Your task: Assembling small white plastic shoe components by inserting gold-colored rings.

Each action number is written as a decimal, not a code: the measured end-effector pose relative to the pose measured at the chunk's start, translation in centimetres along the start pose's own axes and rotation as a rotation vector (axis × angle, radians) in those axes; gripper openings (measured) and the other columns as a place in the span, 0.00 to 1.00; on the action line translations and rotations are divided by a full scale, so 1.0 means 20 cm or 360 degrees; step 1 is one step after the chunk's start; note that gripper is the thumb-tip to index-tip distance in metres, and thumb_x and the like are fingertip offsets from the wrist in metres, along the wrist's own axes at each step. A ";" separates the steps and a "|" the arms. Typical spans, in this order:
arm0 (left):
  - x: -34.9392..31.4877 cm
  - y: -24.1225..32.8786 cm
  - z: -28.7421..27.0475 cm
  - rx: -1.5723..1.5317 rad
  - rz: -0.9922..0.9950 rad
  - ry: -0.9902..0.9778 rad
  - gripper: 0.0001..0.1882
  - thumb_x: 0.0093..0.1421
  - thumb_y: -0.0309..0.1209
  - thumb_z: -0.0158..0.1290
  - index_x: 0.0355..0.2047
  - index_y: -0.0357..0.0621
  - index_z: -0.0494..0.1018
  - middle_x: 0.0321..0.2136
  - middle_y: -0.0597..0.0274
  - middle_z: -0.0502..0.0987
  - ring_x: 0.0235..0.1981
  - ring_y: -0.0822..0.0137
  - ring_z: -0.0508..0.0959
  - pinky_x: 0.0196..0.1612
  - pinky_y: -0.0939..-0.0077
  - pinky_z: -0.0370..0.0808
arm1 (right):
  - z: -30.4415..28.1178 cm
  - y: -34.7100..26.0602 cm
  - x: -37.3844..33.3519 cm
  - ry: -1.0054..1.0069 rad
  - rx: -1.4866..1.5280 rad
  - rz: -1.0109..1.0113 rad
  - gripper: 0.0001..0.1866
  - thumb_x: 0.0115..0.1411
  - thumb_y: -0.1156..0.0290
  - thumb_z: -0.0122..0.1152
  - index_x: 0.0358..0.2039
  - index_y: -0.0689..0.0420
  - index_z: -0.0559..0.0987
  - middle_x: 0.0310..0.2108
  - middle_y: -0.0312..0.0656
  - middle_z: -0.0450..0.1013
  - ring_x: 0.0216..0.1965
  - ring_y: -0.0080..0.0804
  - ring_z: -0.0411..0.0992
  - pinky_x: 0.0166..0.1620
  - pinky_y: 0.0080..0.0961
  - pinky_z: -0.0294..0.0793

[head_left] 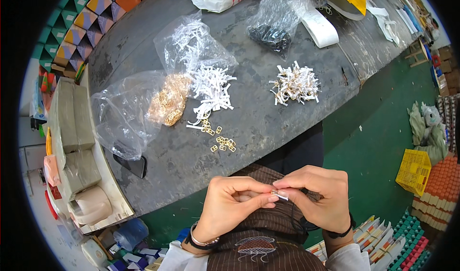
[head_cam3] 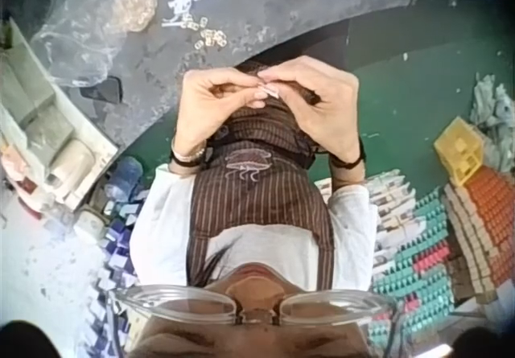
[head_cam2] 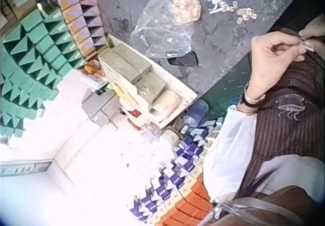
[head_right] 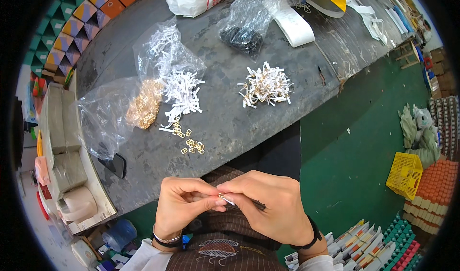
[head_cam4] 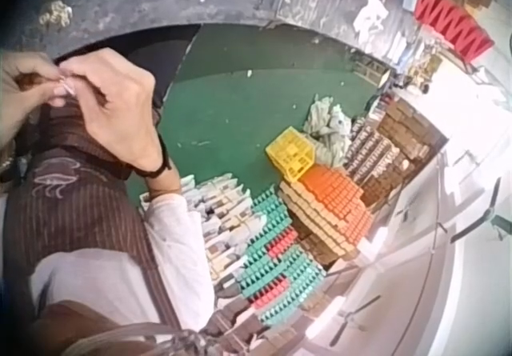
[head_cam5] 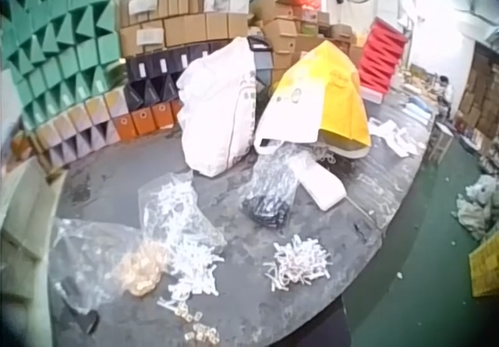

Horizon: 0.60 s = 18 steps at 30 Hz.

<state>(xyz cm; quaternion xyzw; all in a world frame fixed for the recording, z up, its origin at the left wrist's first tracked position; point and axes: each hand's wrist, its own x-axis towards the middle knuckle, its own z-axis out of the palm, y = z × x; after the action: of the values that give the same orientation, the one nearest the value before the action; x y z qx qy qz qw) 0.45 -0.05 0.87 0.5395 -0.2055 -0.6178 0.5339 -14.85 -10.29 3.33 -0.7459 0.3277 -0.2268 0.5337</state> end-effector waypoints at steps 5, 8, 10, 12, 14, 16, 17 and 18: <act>0.00 0.00 -0.01 0.0154 -0.0137 -0.0079 0.07 0.54 0.17 0.60 0.34 0.29 0.78 0.31 0.55 0.81 0.32 0.70 0.82 0.36 0.84 0.79 | -0.02 0.03 -0.01 -0.0111 -0.0049 -0.0070 0.08 0.48 0.84 0.65 0.31 0.63 0.82 0.26 0.44 0.78 0.26 0.31 0.78 0.29 0.20 0.75; 0.01 0.03 0.01 0.0121 -0.0137 -0.0132 0.10 0.51 0.14 0.60 0.35 0.26 0.75 0.30 0.49 0.80 0.33 0.64 0.83 0.39 0.76 0.81 | 0.00 0.04 -0.01 -0.0050 -0.0107 -0.0093 0.09 0.50 0.84 0.64 0.34 0.62 0.81 0.28 0.45 0.78 0.26 0.33 0.78 0.29 0.22 0.76; 0.01 0.03 0.02 0.0070 -0.0096 -0.0142 0.11 0.52 0.14 0.60 0.36 0.26 0.74 0.31 0.49 0.80 0.34 0.65 0.82 0.39 0.76 0.80 | 0.01 0.05 -0.02 0.0069 -0.0149 -0.0099 0.11 0.50 0.84 0.64 0.36 0.62 0.79 0.29 0.44 0.78 0.27 0.33 0.79 0.29 0.22 0.77; 0.02 0.02 0.03 0.0018 -0.0056 -0.0149 0.12 0.52 0.15 0.60 0.37 0.27 0.73 0.32 0.50 0.80 0.35 0.65 0.82 0.40 0.76 0.80 | 0.03 0.04 -0.03 0.0104 -0.0155 -0.0089 0.12 0.50 0.85 0.64 0.36 0.62 0.79 0.29 0.44 0.78 0.27 0.33 0.79 0.29 0.22 0.77; 0.03 0.01 0.03 0.0036 -0.0127 -0.0103 0.10 0.54 0.15 0.58 0.37 0.26 0.73 0.34 0.50 0.79 0.37 0.65 0.82 0.41 0.76 0.80 | 0.03 0.04 -0.03 0.0136 -0.0160 -0.0080 0.12 0.49 0.85 0.64 0.37 0.62 0.79 0.29 0.44 0.77 0.27 0.32 0.79 0.30 0.21 0.77; 0.03 -0.01 0.03 -0.0032 -0.0135 -0.0087 0.09 0.56 0.15 0.57 0.37 0.25 0.73 0.34 0.50 0.79 0.37 0.65 0.82 0.41 0.76 0.80 | 0.03 0.05 -0.03 0.0120 -0.0195 -0.0110 0.13 0.49 0.85 0.64 0.37 0.62 0.79 0.29 0.44 0.78 0.28 0.31 0.79 0.30 0.21 0.78; 0.04 -0.02 0.03 -0.0097 -0.0143 -0.0069 0.08 0.57 0.15 0.55 0.37 0.24 0.73 0.34 0.50 0.79 0.36 0.64 0.82 0.42 0.75 0.80 | 0.03 0.05 -0.03 0.0118 -0.0196 -0.0109 0.13 0.49 0.85 0.64 0.37 0.62 0.79 0.29 0.44 0.78 0.28 0.31 0.79 0.30 0.21 0.78; 0.04 -0.02 0.02 -0.0097 -0.0143 -0.0070 0.08 0.57 0.15 0.55 0.37 0.24 0.73 0.34 0.50 0.79 0.36 0.64 0.82 0.42 0.75 0.80 | 0.03 0.05 -0.03 0.0134 -0.0181 -0.0104 0.13 0.49 0.85 0.64 0.37 0.62 0.80 0.29 0.44 0.77 0.28 0.31 0.79 0.30 0.20 0.78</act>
<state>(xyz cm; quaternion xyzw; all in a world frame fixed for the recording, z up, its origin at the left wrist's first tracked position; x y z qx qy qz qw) -0.07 -0.73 0.32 0.5180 -0.1737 -0.6588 0.5172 -15.12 -9.61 2.23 -0.7751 0.3379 -0.2563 0.4684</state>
